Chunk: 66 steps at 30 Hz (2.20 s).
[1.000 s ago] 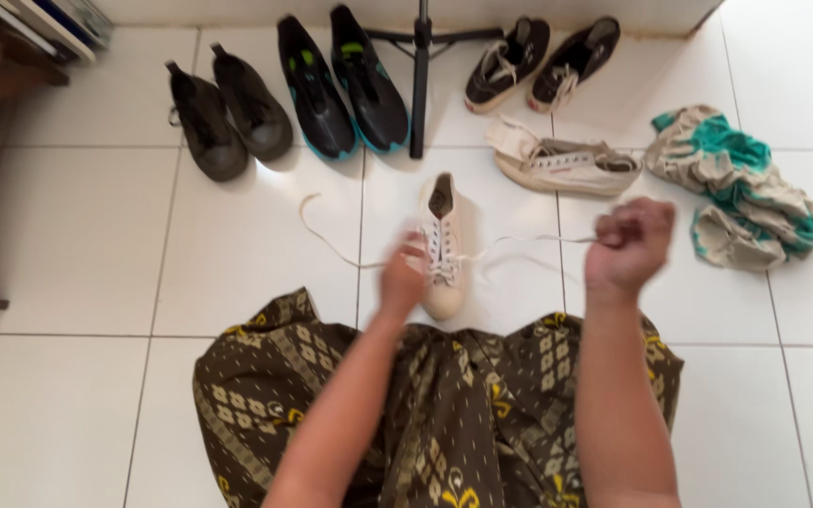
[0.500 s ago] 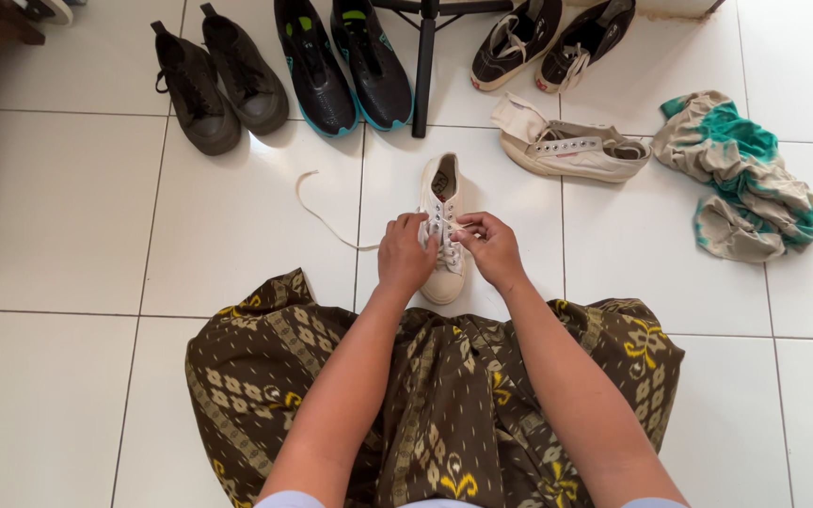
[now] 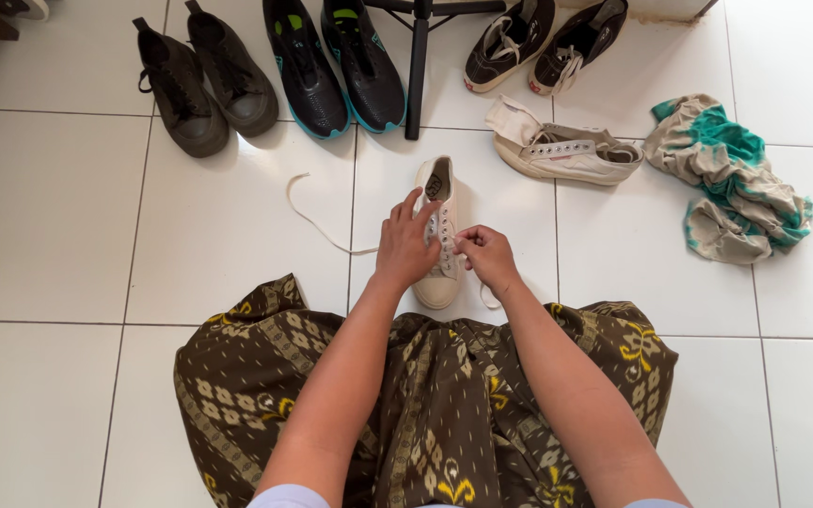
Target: The person sits on the floor and laces a white canvas sneaker by threading the laces through the eyelets and tying them. The person handles the laces and the shoe directly with both hands.
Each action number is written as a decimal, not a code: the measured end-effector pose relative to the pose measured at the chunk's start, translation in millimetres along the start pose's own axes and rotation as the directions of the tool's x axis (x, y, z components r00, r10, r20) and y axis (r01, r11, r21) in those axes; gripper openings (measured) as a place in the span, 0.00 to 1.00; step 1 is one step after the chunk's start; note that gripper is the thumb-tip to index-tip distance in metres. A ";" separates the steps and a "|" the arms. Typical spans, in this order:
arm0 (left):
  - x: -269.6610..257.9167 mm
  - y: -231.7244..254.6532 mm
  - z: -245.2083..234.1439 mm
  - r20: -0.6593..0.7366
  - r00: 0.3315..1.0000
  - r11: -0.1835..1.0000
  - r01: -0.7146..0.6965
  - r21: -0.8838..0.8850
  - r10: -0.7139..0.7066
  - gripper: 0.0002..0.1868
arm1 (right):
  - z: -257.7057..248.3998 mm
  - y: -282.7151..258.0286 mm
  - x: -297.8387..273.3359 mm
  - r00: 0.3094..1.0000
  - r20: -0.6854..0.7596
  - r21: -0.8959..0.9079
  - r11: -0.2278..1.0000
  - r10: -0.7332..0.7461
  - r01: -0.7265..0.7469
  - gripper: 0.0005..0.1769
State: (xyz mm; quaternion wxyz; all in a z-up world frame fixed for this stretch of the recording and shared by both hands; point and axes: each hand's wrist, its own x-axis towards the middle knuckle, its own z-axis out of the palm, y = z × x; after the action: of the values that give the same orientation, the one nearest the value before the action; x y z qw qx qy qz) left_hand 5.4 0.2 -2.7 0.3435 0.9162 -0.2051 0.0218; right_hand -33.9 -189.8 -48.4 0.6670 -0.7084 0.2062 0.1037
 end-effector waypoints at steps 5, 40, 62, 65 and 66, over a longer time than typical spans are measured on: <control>4.2 -8.6 0.4 -0.057 0.995 0.990 0.070 -0.122 -0.077 0.23 | 3.8 6.7 5.4 1.000 -0.006 -0.142 0.990 -0.005 0.004 0.08; 11.8 -13.0 -14.9 0.130 0.890 0.812 0.452 -0.369 -0.437 0.25 | 45.3 -13.7 -5.4 0.978 -0.001 -0.397 0.898 -0.209 0.192 0.12; -18.6 -20.7 -11.3 0.077 0.892 0.871 0.451 -0.192 -0.445 0.09 | 31.0 -28.8 -39.5 0.951 0.069 -0.540 0.790 -0.303 0.290 0.28; -20.6 -32.6 -13.2 0.091 0.848 0.808 0.527 -0.264 -0.523 0.09 | 25.5 -26.2 -43.6 0.932 0.051 -0.573 0.754 -0.358 0.321 0.28; -20.0 -38.2 -13.9 0.071 0.842 0.792 0.528 -0.306 -0.535 0.09 | 24.5 -25.9 -41.7 0.928 0.042 -0.573 0.752 -0.369 0.325 0.27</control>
State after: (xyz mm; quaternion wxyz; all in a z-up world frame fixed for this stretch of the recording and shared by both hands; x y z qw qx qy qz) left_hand 3.4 42.2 -19.4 0.4789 0.8699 0.0630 -0.0994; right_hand -56.8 -158.5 -9.6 0.4236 -0.9042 0.0548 0.0087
